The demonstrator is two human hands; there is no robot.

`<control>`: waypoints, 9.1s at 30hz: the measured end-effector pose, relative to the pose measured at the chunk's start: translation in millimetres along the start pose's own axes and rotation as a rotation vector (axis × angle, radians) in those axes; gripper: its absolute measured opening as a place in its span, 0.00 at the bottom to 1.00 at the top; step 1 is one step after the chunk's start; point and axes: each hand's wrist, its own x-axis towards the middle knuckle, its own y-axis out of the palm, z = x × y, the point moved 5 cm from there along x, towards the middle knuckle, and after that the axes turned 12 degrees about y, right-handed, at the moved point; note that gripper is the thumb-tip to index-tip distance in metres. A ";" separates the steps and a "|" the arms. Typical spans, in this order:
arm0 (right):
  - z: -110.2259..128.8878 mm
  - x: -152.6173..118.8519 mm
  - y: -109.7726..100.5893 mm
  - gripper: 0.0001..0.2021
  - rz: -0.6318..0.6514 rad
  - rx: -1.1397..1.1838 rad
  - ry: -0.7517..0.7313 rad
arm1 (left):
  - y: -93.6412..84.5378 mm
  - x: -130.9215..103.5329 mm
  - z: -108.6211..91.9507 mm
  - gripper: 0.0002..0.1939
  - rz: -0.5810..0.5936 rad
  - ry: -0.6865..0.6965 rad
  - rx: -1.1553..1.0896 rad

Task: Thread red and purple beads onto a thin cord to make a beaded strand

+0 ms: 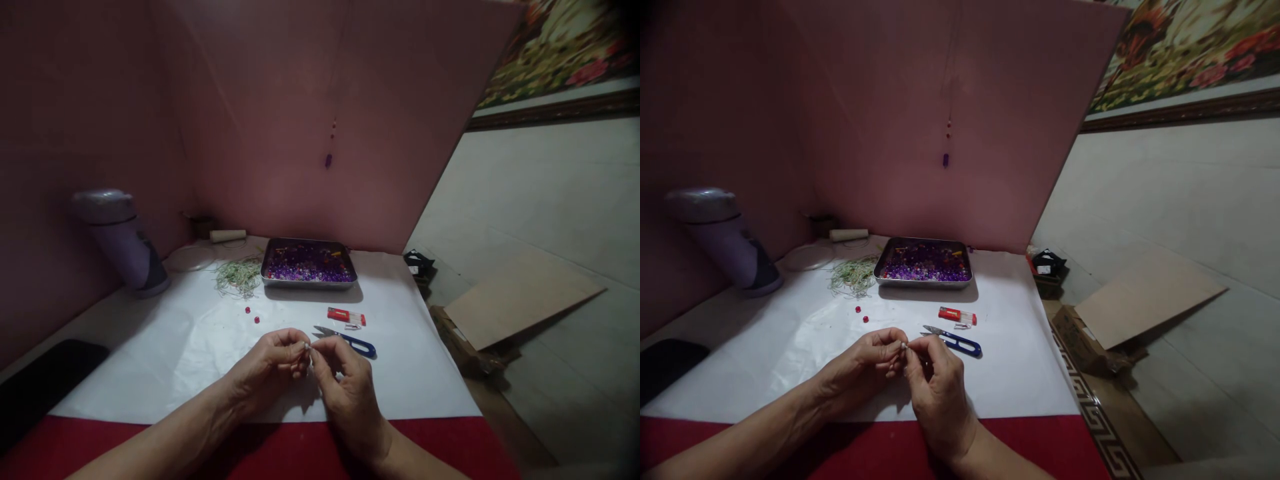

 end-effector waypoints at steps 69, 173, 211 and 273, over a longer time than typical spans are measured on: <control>4.1 0.6 -2.7 0.06 -0.044 -0.136 -0.073 | -7.3 1.3 3.3 0.05 0.002 0.015 0.041; 8.3 1.5 -4.8 0.06 -0.016 -0.135 -0.130 | -2.1 -0.4 1.0 0.11 0.012 0.021 0.126; 10.4 -0.5 -5.0 0.06 -0.048 -0.140 -0.197 | 2.5 -2.4 1.8 0.16 0.012 -0.031 0.141; 7.5 1.4 -3.4 0.06 0.015 -0.101 -0.218 | 1.3 -3.1 0.2 0.11 0.030 0.023 0.102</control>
